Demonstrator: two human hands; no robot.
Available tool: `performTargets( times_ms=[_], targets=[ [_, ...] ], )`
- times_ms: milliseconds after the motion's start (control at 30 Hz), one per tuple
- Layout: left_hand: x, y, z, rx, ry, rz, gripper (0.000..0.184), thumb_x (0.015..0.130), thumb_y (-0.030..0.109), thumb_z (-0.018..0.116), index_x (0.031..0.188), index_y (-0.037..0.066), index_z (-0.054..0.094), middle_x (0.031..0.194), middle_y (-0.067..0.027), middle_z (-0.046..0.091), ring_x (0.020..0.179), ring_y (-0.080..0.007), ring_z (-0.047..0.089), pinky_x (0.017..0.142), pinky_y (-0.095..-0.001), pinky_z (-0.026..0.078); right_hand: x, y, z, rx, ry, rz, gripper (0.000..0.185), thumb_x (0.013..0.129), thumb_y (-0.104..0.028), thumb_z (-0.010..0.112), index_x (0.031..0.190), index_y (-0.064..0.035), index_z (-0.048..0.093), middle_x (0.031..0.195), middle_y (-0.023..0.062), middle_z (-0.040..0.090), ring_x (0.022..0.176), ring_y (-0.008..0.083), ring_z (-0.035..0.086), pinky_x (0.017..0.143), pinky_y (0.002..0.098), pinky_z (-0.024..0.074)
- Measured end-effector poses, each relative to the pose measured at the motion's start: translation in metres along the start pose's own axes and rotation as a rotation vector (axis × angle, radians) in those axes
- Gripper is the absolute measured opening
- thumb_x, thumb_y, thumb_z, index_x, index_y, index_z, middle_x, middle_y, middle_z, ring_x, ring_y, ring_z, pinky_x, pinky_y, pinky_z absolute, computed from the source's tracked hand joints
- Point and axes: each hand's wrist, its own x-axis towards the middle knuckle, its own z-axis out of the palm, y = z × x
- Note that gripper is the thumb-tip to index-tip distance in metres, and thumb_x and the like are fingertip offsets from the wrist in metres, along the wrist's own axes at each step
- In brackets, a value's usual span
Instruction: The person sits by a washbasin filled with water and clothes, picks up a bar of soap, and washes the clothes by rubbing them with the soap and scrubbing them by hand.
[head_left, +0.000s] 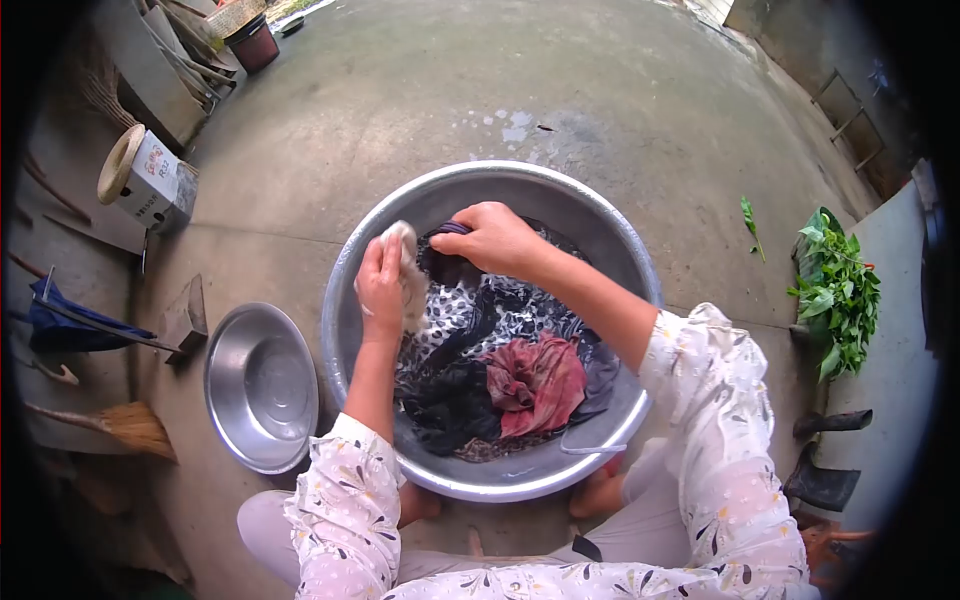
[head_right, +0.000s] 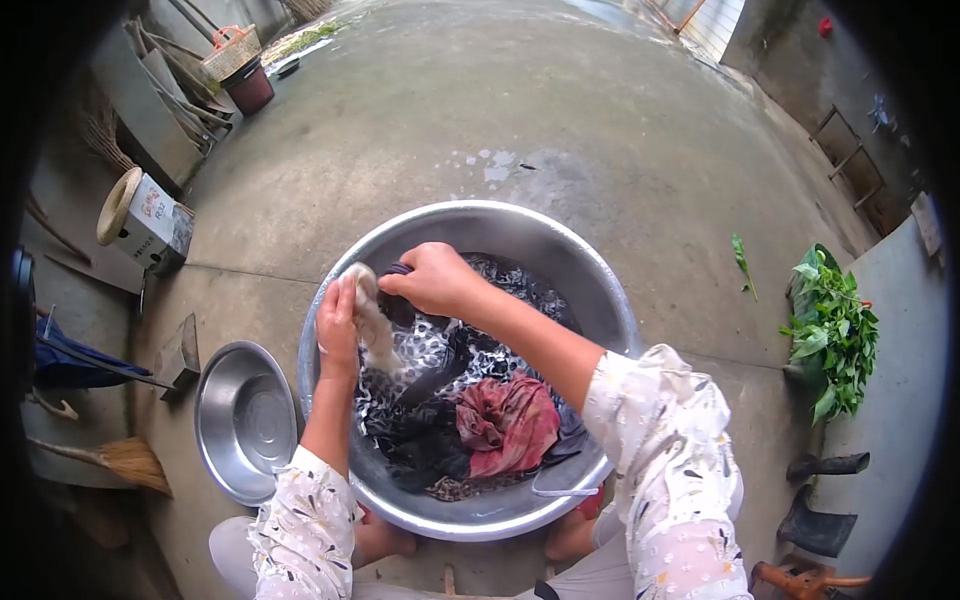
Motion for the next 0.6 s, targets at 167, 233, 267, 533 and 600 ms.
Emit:
performTargets(
  times_ms=[167, 233, 267, 533, 600],
  targets=[
    [0.027, -0.003, -0.007, 0.113, -0.198, 0.064, 0.038, 0.080, 0.034, 0.070, 0.098, 0.002, 0.060, 0.086, -0.0042, 0.063, 0.079, -0.0124, 0.055, 0.073, -0.0274, 0.045, 0.037, 0.015, 0.014, 0.904, -0.276, 0.108, 0.038, 0.088, -0.037, 0.060, 0.098, -0.0004, 0.064, 0.088, 0.0101, 0.067, 0.073, 0.0140, 0.061, 0.066, 0.0269, 0.0470],
    [0.029, -0.014, -0.014, 0.347, -0.125, 0.036, 0.032, 0.076, 0.028, 0.074, 0.085, 0.001, 0.060, 0.077, -0.0044, 0.063, 0.071, -0.0142, 0.055, 0.069, -0.0296, 0.045, 0.057, 0.038, 0.018, 1.055, -0.371, 0.158, 0.033, 0.090, -0.031, 0.057, 0.106, -0.0019, 0.060, 0.099, 0.0095, 0.065, 0.086, 0.0162, 0.062, 0.075, 0.0311, 0.0498],
    [0.026, -0.017, -0.014, 0.497, -0.035, 0.048, 0.029, 0.076, 0.024, 0.074, 0.079, 0.000, 0.059, 0.073, -0.0049, 0.063, 0.067, -0.0150, 0.055, 0.067, -0.0305, 0.045, 0.076, 0.071, 0.033, 0.771, -0.246, 0.088, 0.042, 0.085, -0.035, 0.062, 0.108, -0.0005, 0.059, 0.098, 0.0102, 0.066, 0.088, 0.0232, 0.064, 0.078, 0.0358, 0.0503],
    [0.040, 0.010, -0.014, -0.157, 0.351, 0.056, 0.015, 0.083, 0.013, 0.069, 0.090, 0.002, 0.061, 0.080, -0.0001, 0.061, 0.071, -0.0061, 0.055, 0.064, -0.0217, 0.045, 0.083, 0.197, 0.128, -0.465, -0.103, 0.478, 0.100, 0.063, -0.051, 0.077, 0.144, -0.0261, 0.024, 0.147, 0.0173, 0.026, 0.137, 0.0413, 0.018, 0.106, 0.0564, 0.0229],
    [0.048, 0.014, -0.013, -0.138, 0.341, 0.139, 0.014, 0.084, 0.011, 0.069, 0.090, 0.001, 0.061, 0.081, 0.0006, 0.060, 0.072, -0.0058, 0.054, 0.065, -0.0214, 0.045, 0.071, 0.212, 0.157, -0.461, -0.171, 0.467, 0.104, 0.060, -0.055, 0.077, 0.144, -0.0272, 0.023, 0.147, 0.0173, 0.026, 0.137, 0.0422, 0.017, 0.104, 0.0584, 0.0244]
  ],
)
